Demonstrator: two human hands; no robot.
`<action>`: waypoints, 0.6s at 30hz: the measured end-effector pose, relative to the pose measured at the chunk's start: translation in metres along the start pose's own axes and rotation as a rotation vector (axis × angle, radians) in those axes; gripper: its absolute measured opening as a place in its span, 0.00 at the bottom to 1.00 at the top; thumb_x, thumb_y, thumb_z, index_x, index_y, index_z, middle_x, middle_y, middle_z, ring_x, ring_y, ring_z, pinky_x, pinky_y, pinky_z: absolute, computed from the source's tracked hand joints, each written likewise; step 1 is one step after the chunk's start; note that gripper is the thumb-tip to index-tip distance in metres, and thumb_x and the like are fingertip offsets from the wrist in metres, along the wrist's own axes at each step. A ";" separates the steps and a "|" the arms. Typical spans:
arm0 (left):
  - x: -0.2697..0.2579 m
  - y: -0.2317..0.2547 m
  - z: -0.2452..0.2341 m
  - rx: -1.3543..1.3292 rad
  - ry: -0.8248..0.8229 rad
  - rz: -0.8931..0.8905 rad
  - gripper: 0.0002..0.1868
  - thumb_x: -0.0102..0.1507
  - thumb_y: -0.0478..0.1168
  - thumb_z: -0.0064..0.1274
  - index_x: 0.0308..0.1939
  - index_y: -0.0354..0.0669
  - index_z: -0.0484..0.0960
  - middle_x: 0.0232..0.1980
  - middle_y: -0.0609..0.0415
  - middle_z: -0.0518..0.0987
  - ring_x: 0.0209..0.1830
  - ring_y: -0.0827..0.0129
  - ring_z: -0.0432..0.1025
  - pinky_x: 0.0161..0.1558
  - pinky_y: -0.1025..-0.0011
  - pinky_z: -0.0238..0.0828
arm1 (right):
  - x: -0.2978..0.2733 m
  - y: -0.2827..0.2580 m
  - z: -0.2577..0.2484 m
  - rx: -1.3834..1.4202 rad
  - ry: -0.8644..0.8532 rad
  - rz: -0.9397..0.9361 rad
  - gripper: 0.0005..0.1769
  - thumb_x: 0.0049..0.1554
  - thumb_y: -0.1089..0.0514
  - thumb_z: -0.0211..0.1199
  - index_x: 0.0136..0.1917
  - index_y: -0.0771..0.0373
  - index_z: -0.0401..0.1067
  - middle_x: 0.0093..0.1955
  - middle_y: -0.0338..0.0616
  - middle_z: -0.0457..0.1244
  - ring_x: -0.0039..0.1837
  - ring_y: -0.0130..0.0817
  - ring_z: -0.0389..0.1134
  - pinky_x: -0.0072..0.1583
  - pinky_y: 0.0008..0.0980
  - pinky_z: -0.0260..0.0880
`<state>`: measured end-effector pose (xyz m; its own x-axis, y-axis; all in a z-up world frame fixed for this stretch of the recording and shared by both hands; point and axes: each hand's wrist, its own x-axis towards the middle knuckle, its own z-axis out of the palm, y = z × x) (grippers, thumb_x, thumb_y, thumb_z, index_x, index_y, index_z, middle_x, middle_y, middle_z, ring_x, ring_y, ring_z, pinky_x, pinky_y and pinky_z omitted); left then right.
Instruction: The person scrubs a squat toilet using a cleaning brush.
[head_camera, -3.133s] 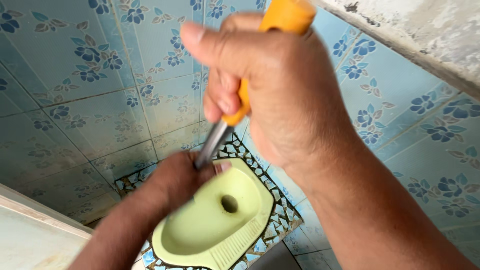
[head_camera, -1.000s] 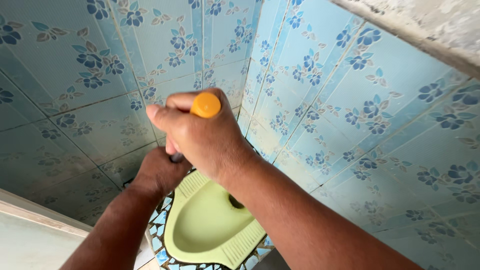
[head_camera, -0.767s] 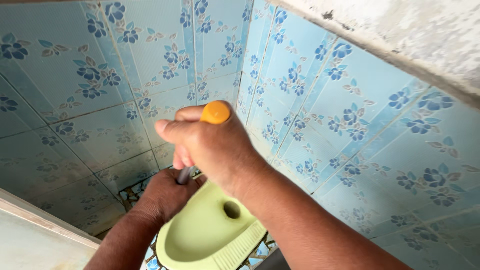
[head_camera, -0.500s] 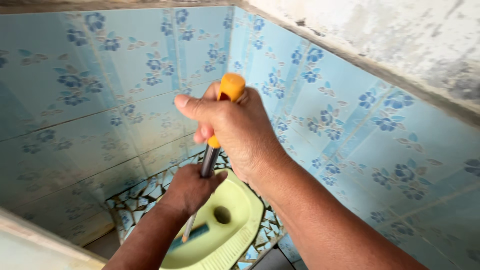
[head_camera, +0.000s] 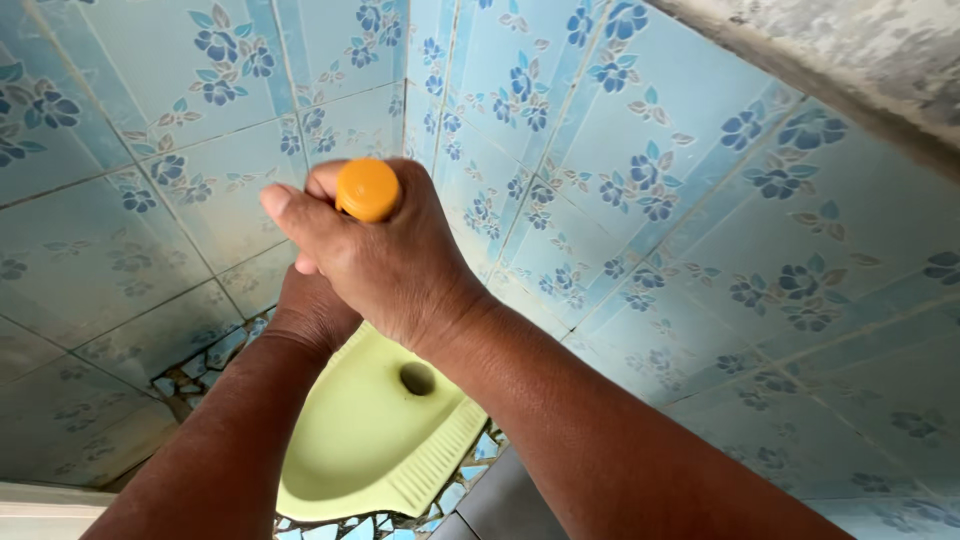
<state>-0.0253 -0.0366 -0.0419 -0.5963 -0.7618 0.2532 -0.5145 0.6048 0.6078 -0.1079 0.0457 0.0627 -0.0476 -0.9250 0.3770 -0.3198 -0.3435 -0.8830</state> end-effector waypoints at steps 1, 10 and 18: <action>0.000 0.000 -0.004 -0.092 0.010 -0.009 0.13 0.66 0.41 0.46 0.53 0.42 0.72 0.52 0.48 0.78 0.52 0.60 0.73 0.55 0.64 0.68 | 0.001 -0.001 0.004 0.000 -0.003 0.016 0.23 0.60 0.51 0.63 0.27 0.60 0.63 0.24 0.38 0.61 0.31 0.24 0.67 0.34 0.28 0.66; -0.028 -0.015 -0.020 -0.285 -0.080 -0.262 0.14 0.66 0.45 0.48 0.49 0.40 0.74 0.47 0.47 0.79 0.49 0.61 0.75 0.54 0.65 0.71 | -0.021 -0.026 0.052 -0.024 -0.135 -0.043 0.25 0.61 0.49 0.63 0.26 0.55 0.61 0.23 0.31 0.57 0.29 0.23 0.61 0.33 0.30 0.67; -0.087 0.002 -0.034 -0.152 -0.188 -0.656 0.17 0.63 0.50 0.54 0.43 0.37 0.79 0.42 0.44 0.82 0.43 0.58 0.78 0.51 0.63 0.74 | -0.047 -0.057 0.056 0.034 -0.289 -0.064 0.26 0.62 0.48 0.64 0.27 0.56 0.59 0.24 0.32 0.56 0.29 0.23 0.60 0.33 0.29 0.65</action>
<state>0.0469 0.0232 -0.0368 -0.2958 -0.8971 -0.3282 -0.7213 -0.0155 0.6925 -0.0347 0.1000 0.0792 0.2444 -0.9077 0.3412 -0.2812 -0.4031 -0.8709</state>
